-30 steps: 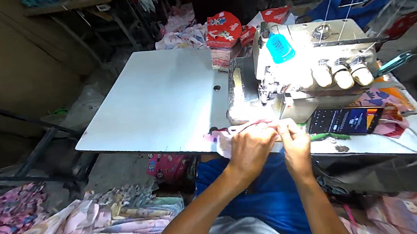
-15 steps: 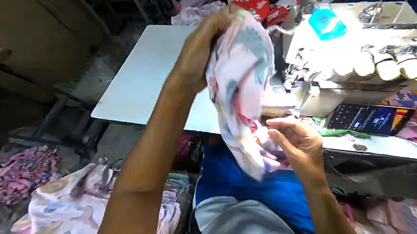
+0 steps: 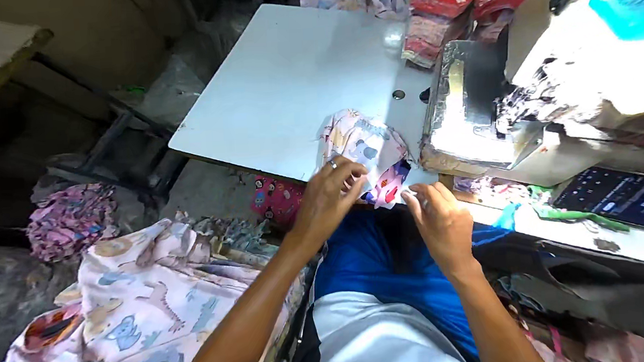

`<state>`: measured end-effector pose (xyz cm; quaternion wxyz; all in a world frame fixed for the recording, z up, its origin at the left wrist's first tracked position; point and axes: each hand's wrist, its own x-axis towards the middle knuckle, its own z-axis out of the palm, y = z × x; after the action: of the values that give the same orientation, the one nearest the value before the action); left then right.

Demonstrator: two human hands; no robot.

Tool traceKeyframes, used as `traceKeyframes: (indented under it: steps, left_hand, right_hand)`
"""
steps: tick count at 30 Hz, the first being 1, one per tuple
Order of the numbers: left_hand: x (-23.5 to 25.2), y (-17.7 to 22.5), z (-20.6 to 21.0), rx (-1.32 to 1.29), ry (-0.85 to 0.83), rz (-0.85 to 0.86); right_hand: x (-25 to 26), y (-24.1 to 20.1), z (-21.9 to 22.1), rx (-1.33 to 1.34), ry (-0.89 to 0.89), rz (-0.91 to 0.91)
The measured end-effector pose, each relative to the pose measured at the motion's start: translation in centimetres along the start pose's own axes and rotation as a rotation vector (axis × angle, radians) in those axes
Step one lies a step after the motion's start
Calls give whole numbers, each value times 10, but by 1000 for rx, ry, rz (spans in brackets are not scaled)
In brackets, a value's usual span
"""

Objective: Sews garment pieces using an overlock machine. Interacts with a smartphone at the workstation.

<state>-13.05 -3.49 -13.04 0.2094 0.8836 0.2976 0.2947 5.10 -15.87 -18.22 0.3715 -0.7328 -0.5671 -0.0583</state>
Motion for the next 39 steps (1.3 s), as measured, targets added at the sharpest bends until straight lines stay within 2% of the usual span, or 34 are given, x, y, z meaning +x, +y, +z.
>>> traceKeyframes:
  steps: [3,5,8,11,13,14,16,18,20,23,25,27,28,32,34,36,39]
  left_hand:
    - [-21,-11,28,138,-38,-78]
    - [-22,-15,32,135,-19,-103]
    - [-19,-16,17,-45,-36,-177]
    - [-19,-12,-8,-383,-88,-386]
    - [-18,-10,-20,-551,-102,-453]
    - [-17,-9,-26,-523,-109,-427]
    - [-14,-8,-41,-272,-99,-304]
    - [-8,-15,-56,-45,-14,-178]
    - [-6,-30,-79,119,94,-118]
    - [-8,-52,-112,203,214,-208]
    - [-12,-72,-121,182,286,-283]
    - [-15,-79,-120,134,342,-336]
    - [-15,-81,-119,59,375,-353]
    - [2,-82,-104,-374,607,-371]
    - [27,-85,-96,-479,652,-313]
    - [74,-79,-83,-533,647,-160]
    - [148,-15,-43,-364,460,-4]
  right_hand:
    - [11,-14,20,-74,-30,22]
    - [16,-17,26,-7,-32,54]
    - [15,-10,13,314,-68,158]
    - [11,1,-5,716,-46,340]
    - [10,2,-19,961,-30,472]
    - [9,1,-24,1057,-27,523]
    - [8,-2,-35,1152,-30,583]
    - [3,-4,-48,1008,-69,493]
    - [-5,-4,-61,631,-57,307]
    - [-18,-3,-77,72,95,74]
    - [-25,1,-89,-54,161,23]
    - [-35,4,-101,-7,147,22]
    - [-41,5,-106,97,109,29]
    - [-72,3,-131,787,-168,21]
    - [-89,2,-145,931,-255,-8]
    - [-107,6,-159,986,-310,-3]
    - [-137,25,-171,902,-362,74]
